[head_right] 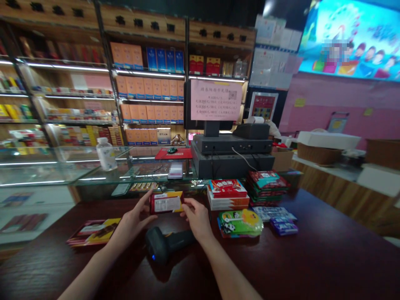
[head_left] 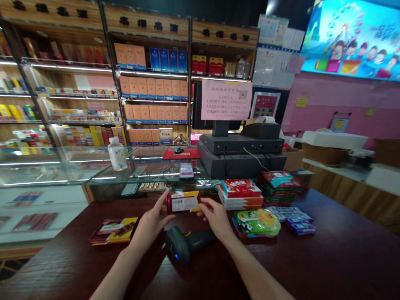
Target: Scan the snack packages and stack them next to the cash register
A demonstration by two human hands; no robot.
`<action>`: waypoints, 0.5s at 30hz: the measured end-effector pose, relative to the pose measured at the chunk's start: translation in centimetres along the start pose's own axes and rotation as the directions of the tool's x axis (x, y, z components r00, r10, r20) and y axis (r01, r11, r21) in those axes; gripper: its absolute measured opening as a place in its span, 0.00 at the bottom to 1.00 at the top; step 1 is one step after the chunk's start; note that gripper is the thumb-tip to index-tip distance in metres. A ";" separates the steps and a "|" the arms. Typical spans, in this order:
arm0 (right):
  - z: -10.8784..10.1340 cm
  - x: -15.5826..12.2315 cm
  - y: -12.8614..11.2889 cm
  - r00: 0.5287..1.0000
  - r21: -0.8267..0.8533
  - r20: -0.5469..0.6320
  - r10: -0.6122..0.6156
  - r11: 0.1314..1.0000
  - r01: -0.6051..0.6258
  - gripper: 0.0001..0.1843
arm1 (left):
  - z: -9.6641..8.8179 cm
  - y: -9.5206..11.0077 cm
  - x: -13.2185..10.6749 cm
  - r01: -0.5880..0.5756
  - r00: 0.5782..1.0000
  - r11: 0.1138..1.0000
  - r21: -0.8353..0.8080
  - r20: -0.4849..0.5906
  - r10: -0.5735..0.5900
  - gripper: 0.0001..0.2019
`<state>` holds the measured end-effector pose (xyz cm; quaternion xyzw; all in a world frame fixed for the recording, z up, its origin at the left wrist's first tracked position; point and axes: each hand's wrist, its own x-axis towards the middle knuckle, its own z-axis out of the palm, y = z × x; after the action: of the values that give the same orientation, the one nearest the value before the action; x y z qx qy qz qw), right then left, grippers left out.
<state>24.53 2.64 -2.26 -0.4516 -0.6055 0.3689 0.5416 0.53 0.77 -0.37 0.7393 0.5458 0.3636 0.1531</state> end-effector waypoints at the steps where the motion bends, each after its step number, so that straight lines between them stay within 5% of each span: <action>1: 0.0 0.0 -0.1 1.000 -0.012 0.008 0.002 1.000 -0.001 0.18 | -0.2 0.0 0.0 0.001 1.000 0.998 0.062 0.014 -0.002 0.38; 5: -0.2 -0.1 -0.5 0.999 -0.041 0.038 0.016 0.999 -0.014 0.18 | -0.5 -0.3 -0.1 -0.058 0.998 0.965 0.257 0.006 0.059 0.35; 9: -0.3 -0.1 -0.8 0.999 -0.045 0.052 0.015 0.999 -0.013 0.18 | -0.7 -1.0 0.0 -0.231 0.955 0.915 0.330 -0.103 0.278 0.35; 15: -0.1 -0.2 -0.5 0.998 -0.046 0.060 0.023 0.999 -0.020 0.18 | -0.9 -1.5 0.2 -0.391 0.909 0.868 0.305 -0.022 0.417 0.36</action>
<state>24.58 2.32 -1.81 -0.4591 -0.6248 0.3742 0.5087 -1.10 1.36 -0.65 0.8348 0.4331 0.3342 -0.0620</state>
